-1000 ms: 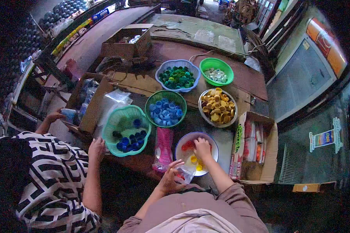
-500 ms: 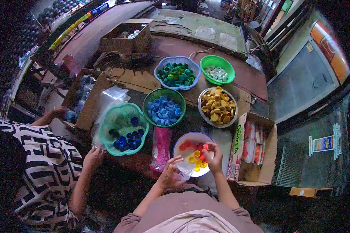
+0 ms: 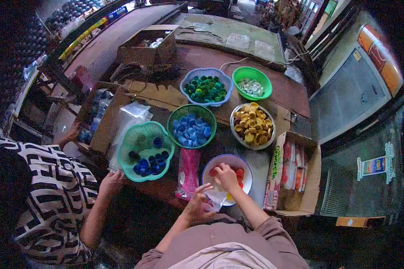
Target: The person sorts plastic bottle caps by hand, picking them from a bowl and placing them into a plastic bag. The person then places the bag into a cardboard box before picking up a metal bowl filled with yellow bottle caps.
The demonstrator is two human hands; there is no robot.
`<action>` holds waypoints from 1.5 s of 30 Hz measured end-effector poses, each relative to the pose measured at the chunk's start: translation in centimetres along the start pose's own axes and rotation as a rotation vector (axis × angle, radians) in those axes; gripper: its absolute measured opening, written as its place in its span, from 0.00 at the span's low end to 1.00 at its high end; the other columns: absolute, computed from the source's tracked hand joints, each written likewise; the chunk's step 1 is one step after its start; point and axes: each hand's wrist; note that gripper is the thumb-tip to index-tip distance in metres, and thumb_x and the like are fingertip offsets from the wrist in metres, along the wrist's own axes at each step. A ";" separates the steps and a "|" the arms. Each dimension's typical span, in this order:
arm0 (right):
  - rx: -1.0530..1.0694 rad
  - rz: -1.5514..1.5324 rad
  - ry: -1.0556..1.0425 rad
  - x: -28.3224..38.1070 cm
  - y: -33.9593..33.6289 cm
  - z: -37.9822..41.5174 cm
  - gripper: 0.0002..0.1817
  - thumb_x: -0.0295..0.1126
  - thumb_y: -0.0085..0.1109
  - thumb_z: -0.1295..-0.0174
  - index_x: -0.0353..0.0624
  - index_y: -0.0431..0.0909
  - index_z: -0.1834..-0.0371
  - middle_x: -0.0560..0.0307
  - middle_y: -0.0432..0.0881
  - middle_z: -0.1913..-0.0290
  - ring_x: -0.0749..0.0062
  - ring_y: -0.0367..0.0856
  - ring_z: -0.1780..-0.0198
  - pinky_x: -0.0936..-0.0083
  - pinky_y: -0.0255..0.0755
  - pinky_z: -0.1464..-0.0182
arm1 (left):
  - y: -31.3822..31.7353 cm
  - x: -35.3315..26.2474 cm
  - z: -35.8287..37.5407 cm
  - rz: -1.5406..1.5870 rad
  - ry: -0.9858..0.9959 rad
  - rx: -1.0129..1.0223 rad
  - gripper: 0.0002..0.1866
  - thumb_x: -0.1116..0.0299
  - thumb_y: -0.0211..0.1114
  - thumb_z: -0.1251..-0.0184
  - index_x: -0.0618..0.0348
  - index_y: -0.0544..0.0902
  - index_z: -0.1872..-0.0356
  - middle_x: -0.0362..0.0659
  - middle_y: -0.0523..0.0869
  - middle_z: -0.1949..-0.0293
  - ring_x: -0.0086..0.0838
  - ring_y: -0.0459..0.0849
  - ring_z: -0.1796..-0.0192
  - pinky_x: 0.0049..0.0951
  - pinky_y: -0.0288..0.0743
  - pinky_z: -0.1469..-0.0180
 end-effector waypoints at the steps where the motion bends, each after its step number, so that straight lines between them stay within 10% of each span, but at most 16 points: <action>1: 0.061 0.097 -0.014 0.3 0.4 -0.5 0.16 0.34 0.63 0.61 0.42 0.74 0.66 0.50 0.71 0.58 0.60 0.71 0.56 0.67 0.72 0.61 | 0.1 0.1 0.3 0.013 -0.005 0.000 0.31 0.71 0.74 0.69 0.58 0.60 0.66 0.56 0.67 0.48 0.47 0.63 0.40 0.41 0.61 0.41; 12: 0.056 0.086 0.052 -1.1 4.9 -0.5 0.13 0.31 0.63 0.63 0.36 0.76 0.75 0.40 0.67 0.52 0.52 0.72 0.53 0.63 0.73 0.57 | -0.7 -0.3 -0.8 -0.110 0.053 0.013 0.32 0.69 0.74 0.69 0.56 0.59 0.64 0.54 0.69 0.49 0.47 0.62 0.40 0.41 0.59 0.41; 22: -0.211 -1.303 0.506 0.3 -4.7 3.2 0.07 0.25 0.60 0.49 0.37 0.76 0.67 0.61 0.78 0.64 0.80 0.76 0.63 0.83 0.71 0.60 | 0.2 -0.1 -0.4 -0.078 0.033 0.012 0.33 0.69 0.74 0.68 0.57 0.61 0.60 0.54 0.68 0.48 0.46 0.62 0.40 0.39 0.64 0.44; 26: -0.208 -1.421 0.332 3.8 -11.4 5.0 0.07 0.24 0.63 0.52 0.37 0.77 0.70 0.58 0.77 0.60 0.77 0.76 0.60 0.81 0.69 0.58 | -0.4 -0.9 -0.8 -0.216 0.131 0.067 0.32 0.67 0.74 0.66 0.58 0.62 0.59 0.54 0.67 0.47 0.47 0.62 0.40 0.40 0.64 0.43; 29: -0.180 -1.150 -0.071 5.5 -12.0 5.8 0.08 0.25 0.64 0.54 0.37 0.77 0.71 0.56 0.77 0.62 0.72 0.76 0.60 0.78 0.69 0.57 | 0.2 -0.6 -0.2 -0.126 0.133 0.026 0.32 0.68 0.73 0.65 0.58 0.63 0.58 0.54 0.67 0.47 0.46 0.62 0.40 0.41 0.64 0.43; 36: 0.073 -0.647 -0.122 8.5 -12.4 7.5 0.12 0.30 0.62 0.54 0.39 0.76 0.66 0.50 0.78 0.66 0.61 0.77 0.63 0.74 0.68 0.59 | 1.1 -1.4 0.9 -0.006 0.105 -0.021 0.31 0.67 0.73 0.63 0.57 0.64 0.57 0.53 0.68 0.48 0.47 0.64 0.41 0.42 0.63 0.43; 45: -0.101 -0.255 -0.209 9.2 -12.6 8.8 0.13 0.36 0.59 0.51 0.47 0.77 0.62 0.47 0.66 0.44 0.49 0.59 0.40 0.56 0.53 0.40 | 1.0 -2.4 1.2 -0.215 0.162 0.037 0.30 0.67 0.73 0.63 0.57 0.63 0.59 0.53 0.67 0.46 0.47 0.64 0.41 0.42 0.63 0.42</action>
Point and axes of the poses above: each hand's wrist, its own z-axis away from the middle knuckle, its own y-axis out of the palm, x = y × z
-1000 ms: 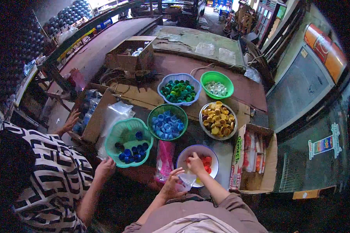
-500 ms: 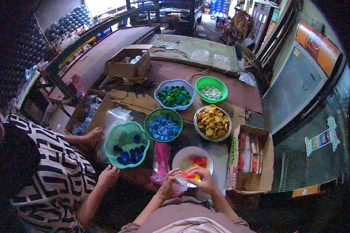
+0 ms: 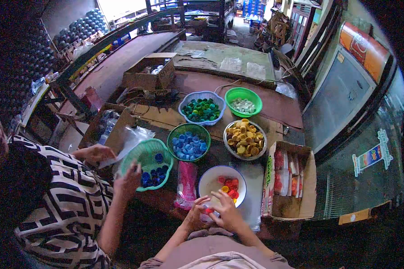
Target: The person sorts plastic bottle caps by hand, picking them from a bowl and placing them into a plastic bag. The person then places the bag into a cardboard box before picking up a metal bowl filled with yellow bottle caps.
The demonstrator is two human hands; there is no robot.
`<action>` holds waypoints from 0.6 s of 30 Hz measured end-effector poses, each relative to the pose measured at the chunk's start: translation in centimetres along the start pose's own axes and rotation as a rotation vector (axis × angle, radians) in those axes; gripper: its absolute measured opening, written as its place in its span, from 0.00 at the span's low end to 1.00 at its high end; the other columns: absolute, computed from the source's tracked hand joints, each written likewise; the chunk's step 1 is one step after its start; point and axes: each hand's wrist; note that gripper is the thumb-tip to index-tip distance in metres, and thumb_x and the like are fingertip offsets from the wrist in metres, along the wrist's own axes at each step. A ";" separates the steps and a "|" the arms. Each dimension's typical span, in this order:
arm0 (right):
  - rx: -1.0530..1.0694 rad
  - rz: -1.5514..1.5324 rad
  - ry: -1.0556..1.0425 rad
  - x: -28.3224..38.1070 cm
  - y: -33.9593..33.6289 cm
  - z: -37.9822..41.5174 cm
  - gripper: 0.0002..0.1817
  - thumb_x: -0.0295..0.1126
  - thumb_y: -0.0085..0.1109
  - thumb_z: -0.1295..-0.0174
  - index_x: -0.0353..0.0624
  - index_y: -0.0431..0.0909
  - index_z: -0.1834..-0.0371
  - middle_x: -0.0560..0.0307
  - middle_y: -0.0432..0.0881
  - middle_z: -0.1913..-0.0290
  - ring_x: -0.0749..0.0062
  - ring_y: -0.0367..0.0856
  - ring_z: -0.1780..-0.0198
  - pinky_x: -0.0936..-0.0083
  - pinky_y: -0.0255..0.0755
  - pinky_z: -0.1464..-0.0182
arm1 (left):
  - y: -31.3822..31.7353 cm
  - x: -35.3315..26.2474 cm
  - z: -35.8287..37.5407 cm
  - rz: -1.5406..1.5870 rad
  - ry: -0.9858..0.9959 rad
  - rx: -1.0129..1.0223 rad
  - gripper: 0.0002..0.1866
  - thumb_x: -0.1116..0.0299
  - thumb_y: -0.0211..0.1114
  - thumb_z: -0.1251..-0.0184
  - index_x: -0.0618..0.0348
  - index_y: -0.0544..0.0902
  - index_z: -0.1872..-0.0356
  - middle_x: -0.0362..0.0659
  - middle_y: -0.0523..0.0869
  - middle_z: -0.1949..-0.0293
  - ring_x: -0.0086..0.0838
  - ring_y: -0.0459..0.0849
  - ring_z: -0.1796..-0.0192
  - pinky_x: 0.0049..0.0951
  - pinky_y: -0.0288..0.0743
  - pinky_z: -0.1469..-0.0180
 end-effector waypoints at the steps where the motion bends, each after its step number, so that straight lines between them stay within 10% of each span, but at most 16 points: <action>1: 0.010 -0.028 0.019 0.1 0.0 0.1 0.13 0.37 0.59 0.51 0.47 0.77 0.61 0.46 0.64 0.43 0.49 0.58 0.39 0.57 0.51 0.39 | 0.2 0.1 0.2 -0.007 -0.009 -0.006 0.30 0.67 0.73 0.63 0.57 0.63 0.59 0.53 0.67 0.46 0.47 0.64 0.41 0.42 0.62 0.42; 11: 0.229 -0.724 0.363 -1.4 -0.3 1.3 0.16 0.25 0.54 0.48 0.41 0.72 0.53 0.51 0.76 0.57 0.68 0.76 0.55 0.76 0.69 0.52 | -0.8 -3.3 -1.5 0.266 0.004 -0.055 0.33 0.68 0.75 0.66 0.54 0.63 0.57 0.56 0.66 0.47 0.43 0.65 0.42 0.41 0.60 0.42; 13: 0.159 -1.055 0.370 -1.8 -3.4 1.2 0.20 0.21 0.58 0.53 0.38 0.71 0.53 0.56 0.78 0.60 0.74 0.77 0.57 0.76 0.70 0.52 | -2.3 -3.5 -4.1 0.159 0.068 -0.369 0.36 0.51 0.71 0.59 0.53 0.62 0.51 0.54 0.64 0.44 0.40 0.64 0.41 0.40 0.55 0.40; 15: -0.136 -1.303 0.407 -5.0 -3.4 3.2 0.26 0.21 0.64 0.60 0.38 0.70 0.53 0.56 0.78 0.57 0.73 0.76 0.56 0.75 0.69 0.50 | -1.9 -0.9 -3.6 0.602 -0.343 -0.636 0.42 0.32 0.53 0.53 0.53 0.59 0.43 0.51 0.61 0.40 0.39 0.62 0.39 0.40 0.52 0.38; 18: -0.413 -1.567 0.171 -7.8 -4.1 4.8 0.23 0.28 0.61 0.55 0.41 0.70 0.52 0.54 0.75 0.53 0.67 0.75 0.53 0.70 0.70 0.50 | -0.1 1.7 -4.5 1.119 -0.801 -0.324 0.46 0.28 0.38 0.50 0.56 0.57 0.39 0.51 0.62 0.41 0.42 0.61 0.39 0.46 0.53 0.38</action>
Point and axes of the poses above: each hand's wrist, its own z-axis away from the middle knuckle, its own y-axis out of the palm, x = y × z
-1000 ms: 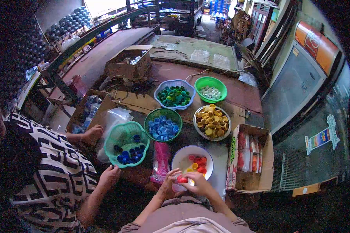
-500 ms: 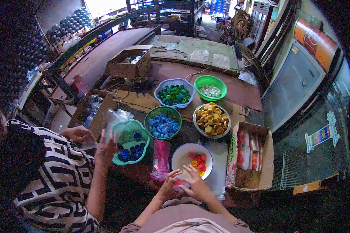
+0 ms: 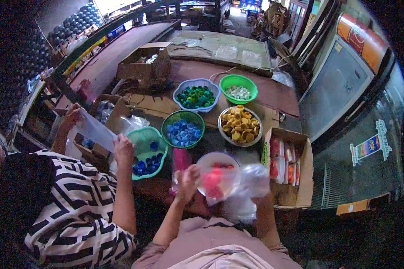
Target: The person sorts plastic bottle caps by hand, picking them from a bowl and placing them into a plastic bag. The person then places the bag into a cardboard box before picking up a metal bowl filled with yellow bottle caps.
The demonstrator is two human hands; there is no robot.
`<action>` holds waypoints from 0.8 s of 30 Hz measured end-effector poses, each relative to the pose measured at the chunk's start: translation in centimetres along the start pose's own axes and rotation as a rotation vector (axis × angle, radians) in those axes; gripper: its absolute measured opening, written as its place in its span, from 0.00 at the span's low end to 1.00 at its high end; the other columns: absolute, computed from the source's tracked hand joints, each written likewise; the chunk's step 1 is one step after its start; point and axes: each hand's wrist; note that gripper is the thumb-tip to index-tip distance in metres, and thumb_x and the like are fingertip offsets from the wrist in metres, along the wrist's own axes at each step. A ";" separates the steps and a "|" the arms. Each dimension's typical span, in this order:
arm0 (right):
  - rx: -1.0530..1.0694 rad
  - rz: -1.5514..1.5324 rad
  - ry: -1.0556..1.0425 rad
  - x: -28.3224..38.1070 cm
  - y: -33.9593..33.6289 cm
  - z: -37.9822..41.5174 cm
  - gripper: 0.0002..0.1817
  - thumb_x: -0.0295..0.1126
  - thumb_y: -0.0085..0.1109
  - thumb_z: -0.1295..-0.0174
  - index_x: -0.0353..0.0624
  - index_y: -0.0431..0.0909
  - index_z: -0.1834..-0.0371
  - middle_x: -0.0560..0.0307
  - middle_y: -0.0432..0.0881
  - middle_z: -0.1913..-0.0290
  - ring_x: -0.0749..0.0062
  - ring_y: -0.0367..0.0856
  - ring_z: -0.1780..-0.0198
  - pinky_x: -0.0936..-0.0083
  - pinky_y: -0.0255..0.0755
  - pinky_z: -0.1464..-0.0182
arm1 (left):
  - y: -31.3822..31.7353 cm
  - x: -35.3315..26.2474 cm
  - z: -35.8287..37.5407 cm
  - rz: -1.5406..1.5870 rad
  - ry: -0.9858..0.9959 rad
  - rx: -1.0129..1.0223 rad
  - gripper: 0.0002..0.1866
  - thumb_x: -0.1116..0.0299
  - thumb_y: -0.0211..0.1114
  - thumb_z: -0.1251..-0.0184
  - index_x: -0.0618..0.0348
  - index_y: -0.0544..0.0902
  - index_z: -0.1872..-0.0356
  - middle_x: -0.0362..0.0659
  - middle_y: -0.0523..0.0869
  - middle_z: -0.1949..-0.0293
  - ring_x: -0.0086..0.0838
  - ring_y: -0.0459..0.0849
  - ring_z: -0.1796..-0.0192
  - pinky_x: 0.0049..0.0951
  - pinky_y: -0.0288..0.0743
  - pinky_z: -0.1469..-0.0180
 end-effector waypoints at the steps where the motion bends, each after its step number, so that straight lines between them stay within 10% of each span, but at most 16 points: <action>1: 0.035 0.048 -0.130 0.7 0.5 -0.8 0.23 0.31 0.58 0.52 0.41 0.68 0.50 0.52 0.74 0.51 0.64 0.74 0.52 0.69 0.69 0.50 | 0.7 0.5 0.0 0.180 -0.188 0.184 0.45 0.28 0.36 0.49 0.55 0.57 0.39 0.49 0.62 0.40 0.41 0.61 0.39 0.46 0.52 0.38; 5: -0.092 0.029 -0.089 1.9 -3.0 0.1 0.26 0.32 0.56 0.50 0.40 0.64 0.46 0.49 0.70 0.47 0.59 0.73 0.52 0.68 0.70 0.51 | 5.7 0.8 0.2 0.506 -0.354 0.454 0.36 0.38 0.45 0.43 0.57 0.62 0.42 0.48 0.69 0.46 0.37 0.70 0.45 0.45 0.62 0.43; 9: -0.341 0.220 -0.040 5.2 -1.9 2.2 0.30 0.28 0.61 0.59 0.36 0.66 0.49 0.51 0.75 0.54 0.65 0.77 0.58 0.73 0.74 0.58 | 7.2 0.9 -0.5 0.017 -0.188 0.247 0.21 0.71 0.58 0.41 0.60 0.66 0.46 0.44 0.80 0.59 0.27 0.81 0.61 0.26 0.76 0.58; 11: -0.338 0.243 0.174 7.2 -2.2 3.1 0.31 0.23 0.55 0.59 0.36 0.63 0.46 0.51 0.74 0.55 0.64 0.77 0.60 0.71 0.75 0.60 | 7.3 0.9 -0.4 -0.065 -0.171 0.272 0.22 0.71 0.59 0.42 0.61 0.66 0.46 0.43 0.79 0.58 0.26 0.80 0.60 0.26 0.76 0.57; 24: -0.314 0.286 -0.038 6.9 -4.4 4.1 0.29 0.29 0.56 0.57 0.36 0.66 0.47 0.51 0.74 0.51 0.65 0.76 0.54 0.69 0.73 0.53 | 8.7 1.1 0.5 0.068 -0.153 0.273 0.19 0.67 0.52 0.37 0.63 0.67 0.46 0.44 0.77 0.54 0.29 0.79 0.54 0.31 0.74 0.51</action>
Point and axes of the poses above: each hand's wrist, its own z-axis away from the middle knuckle, its own y-axis out of the palm, x = y × z
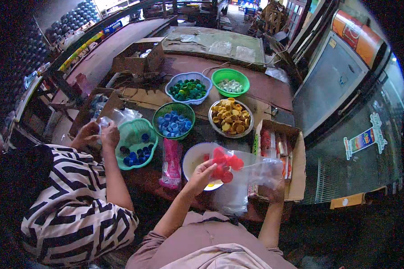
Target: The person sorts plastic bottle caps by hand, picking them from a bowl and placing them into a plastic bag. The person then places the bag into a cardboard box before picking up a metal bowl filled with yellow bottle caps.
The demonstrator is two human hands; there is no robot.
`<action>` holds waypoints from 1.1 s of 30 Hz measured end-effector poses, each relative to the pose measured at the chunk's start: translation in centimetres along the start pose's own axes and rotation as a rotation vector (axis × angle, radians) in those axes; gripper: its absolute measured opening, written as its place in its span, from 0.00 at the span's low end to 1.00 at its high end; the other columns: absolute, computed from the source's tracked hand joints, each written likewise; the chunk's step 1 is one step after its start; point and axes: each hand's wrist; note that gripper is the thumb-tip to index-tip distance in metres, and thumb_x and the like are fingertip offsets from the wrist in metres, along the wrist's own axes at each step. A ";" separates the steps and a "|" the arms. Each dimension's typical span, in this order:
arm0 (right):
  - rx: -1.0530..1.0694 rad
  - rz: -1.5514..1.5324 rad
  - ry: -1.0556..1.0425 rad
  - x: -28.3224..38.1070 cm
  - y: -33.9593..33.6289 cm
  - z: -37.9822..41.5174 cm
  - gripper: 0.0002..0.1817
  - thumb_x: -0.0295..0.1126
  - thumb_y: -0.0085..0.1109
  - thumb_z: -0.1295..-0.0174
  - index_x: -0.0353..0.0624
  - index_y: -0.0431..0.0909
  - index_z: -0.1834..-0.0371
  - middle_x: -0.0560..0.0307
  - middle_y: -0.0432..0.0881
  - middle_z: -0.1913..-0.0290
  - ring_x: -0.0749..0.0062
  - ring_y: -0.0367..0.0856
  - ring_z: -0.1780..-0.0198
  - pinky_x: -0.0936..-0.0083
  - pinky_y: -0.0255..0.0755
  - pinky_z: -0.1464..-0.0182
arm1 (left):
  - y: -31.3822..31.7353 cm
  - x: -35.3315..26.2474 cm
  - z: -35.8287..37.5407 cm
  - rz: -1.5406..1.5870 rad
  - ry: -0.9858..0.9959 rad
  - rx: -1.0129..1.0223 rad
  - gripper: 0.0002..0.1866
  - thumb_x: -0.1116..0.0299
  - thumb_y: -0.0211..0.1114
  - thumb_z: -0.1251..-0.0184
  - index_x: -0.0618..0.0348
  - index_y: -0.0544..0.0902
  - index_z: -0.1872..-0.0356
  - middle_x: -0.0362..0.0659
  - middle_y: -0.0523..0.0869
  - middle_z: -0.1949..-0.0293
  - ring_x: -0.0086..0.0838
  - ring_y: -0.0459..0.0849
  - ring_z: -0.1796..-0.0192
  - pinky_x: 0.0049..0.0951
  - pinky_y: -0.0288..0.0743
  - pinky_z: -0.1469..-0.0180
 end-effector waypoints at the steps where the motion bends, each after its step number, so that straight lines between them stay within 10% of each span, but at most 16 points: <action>1: -0.018 -0.031 -0.005 -0.2 -0.4 0.1 0.29 0.28 0.55 0.57 0.36 0.65 0.46 0.51 0.74 0.52 0.64 0.76 0.55 0.69 0.74 0.54 | 0.3 -0.1 0.1 -0.016 0.016 0.003 0.18 0.67 0.52 0.36 0.63 0.67 0.46 0.45 0.77 0.54 0.29 0.79 0.54 0.31 0.74 0.52; 19: 0.058 0.080 -0.037 -0.5 1.9 -1.3 0.22 0.25 0.56 0.57 0.39 0.71 0.54 0.56 0.77 0.58 0.70 0.76 0.57 0.73 0.71 0.53 | -0.1 -0.5 1.0 -0.308 0.168 -0.159 0.18 0.69 0.54 0.38 0.64 0.69 0.48 0.43 0.79 0.58 0.22 0.80 0.63 0.22 0.76 0.62; 33: 0.050 0.010 0.039 -2.1 2.8 -1.2 0.33 0.21 0.53 0.60 0.35 0.60 0.43 0.48 0.72 0.51 0.64 0.74 0.52 0.67 0.73 0.51 | -1.5 -2.5 2.5 -0.164 0.086 -0.133 0.32 0.76 0.64 0.50 0.63 0.62 0.41 0.43 0.74 0.50 0.26 0.75 0.51 0.26 0.71 0.51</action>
Point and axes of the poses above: each hand's wrist, its own z-axis away from the middle knuckle, its own y-axis out of the palm, x = y × z
